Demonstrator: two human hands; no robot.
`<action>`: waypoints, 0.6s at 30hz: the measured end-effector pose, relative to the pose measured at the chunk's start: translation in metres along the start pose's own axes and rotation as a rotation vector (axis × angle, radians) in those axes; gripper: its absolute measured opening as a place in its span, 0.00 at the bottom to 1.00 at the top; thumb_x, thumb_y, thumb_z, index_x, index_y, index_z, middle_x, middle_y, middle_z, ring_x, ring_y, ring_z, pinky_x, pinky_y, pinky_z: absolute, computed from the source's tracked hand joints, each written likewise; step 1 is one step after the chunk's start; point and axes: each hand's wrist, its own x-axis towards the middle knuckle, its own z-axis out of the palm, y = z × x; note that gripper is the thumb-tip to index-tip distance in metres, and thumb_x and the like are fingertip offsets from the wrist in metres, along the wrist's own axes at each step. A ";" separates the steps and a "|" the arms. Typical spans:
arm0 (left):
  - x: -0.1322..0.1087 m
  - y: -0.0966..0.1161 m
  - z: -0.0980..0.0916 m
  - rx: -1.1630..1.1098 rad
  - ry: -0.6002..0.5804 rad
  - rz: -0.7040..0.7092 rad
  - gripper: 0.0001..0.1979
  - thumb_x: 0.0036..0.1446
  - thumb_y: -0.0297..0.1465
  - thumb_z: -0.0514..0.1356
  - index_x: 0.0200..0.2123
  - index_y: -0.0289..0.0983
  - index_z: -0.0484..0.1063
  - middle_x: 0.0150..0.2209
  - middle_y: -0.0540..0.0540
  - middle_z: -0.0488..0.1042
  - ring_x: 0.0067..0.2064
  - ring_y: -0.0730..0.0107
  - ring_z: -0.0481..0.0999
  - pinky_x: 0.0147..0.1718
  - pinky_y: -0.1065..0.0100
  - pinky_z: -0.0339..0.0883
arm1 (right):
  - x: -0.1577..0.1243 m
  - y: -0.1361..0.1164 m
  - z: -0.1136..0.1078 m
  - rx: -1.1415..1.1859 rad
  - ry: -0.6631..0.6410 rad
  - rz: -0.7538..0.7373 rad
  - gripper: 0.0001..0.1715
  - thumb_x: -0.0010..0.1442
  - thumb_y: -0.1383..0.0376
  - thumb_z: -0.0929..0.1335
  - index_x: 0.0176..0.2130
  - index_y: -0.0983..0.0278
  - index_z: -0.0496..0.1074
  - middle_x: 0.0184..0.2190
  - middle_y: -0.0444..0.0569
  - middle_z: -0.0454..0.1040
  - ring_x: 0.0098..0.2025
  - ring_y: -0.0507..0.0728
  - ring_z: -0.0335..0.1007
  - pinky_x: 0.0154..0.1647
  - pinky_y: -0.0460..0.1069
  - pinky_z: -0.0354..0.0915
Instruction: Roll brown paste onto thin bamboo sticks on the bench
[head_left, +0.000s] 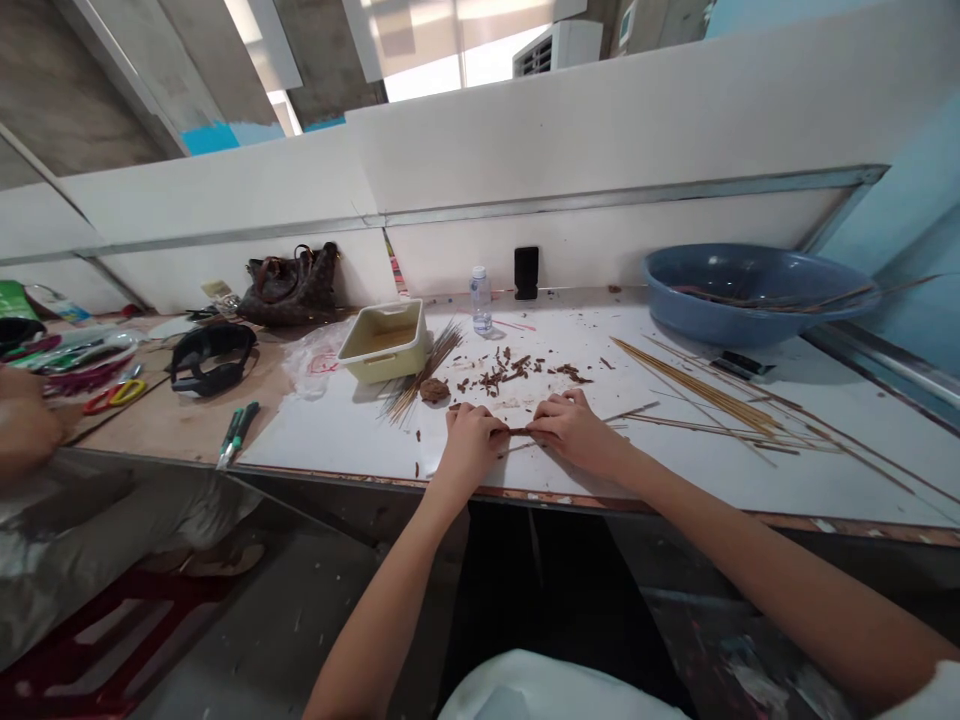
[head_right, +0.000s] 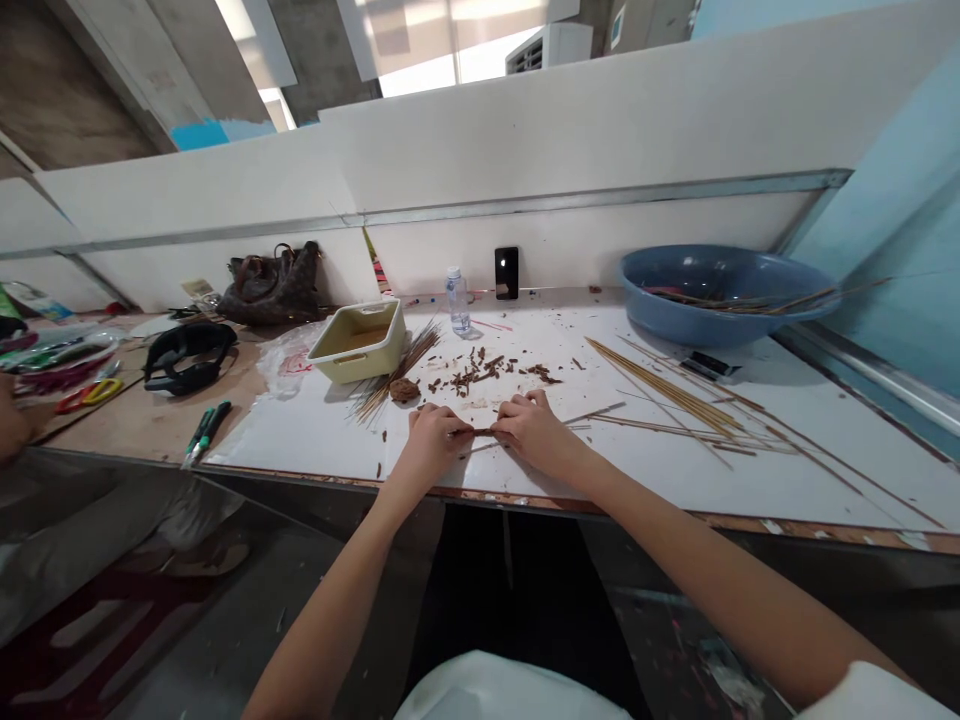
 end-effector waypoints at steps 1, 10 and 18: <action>0.000 0.000 0.000 -0.002 0.001 0.001 0.09 0.68 0.29 0.67 0.40 0.44 0.90 0.43 0.41 0.85 0.53 0.49 0.74 0.53 0.50 0.59 | 0.000 -0.001 0.000 -0.008 0.003 -0.009 0.17 0.79 0.66 0.66 0.43 0.60 0.84 0.42 0.52 0.82 0.49 0.62 0.73 0.58 0.61 0.49; 0.001 -0.002 0.003 0.001 0.004 0.001 0.09 0.68 0.30 0.67 0.41 0.45 0.90 0.43 0.42 0.85 0.53 0.49 0.75 0.54 0.50 0.60 | -0.001 0.001 0.007 0.005 0.020 0.002 0.17 0.79 0.67 0.64 0.58 0.63 0.80 0.43 0.55 0.80 0.48 0.63 0.74 0.59 0.59 0.54; 0.001 -0.002 0.002 -0.015 0.002 -0.019 0.11 0.68 0.29 0.67 0.51 0.43 0.87 0.45 0.42 0.86 0.56 0.48 0.74 0.55 0.51 0.60 | 0.000 -0.004 -0.003 0.062 0.024 0.050 0.13 0.77 0.66 0.67 0.56 0.62 0.79 0.48 0.56 0.83 0.53 0.64 0.76 0.61 0.60 0.52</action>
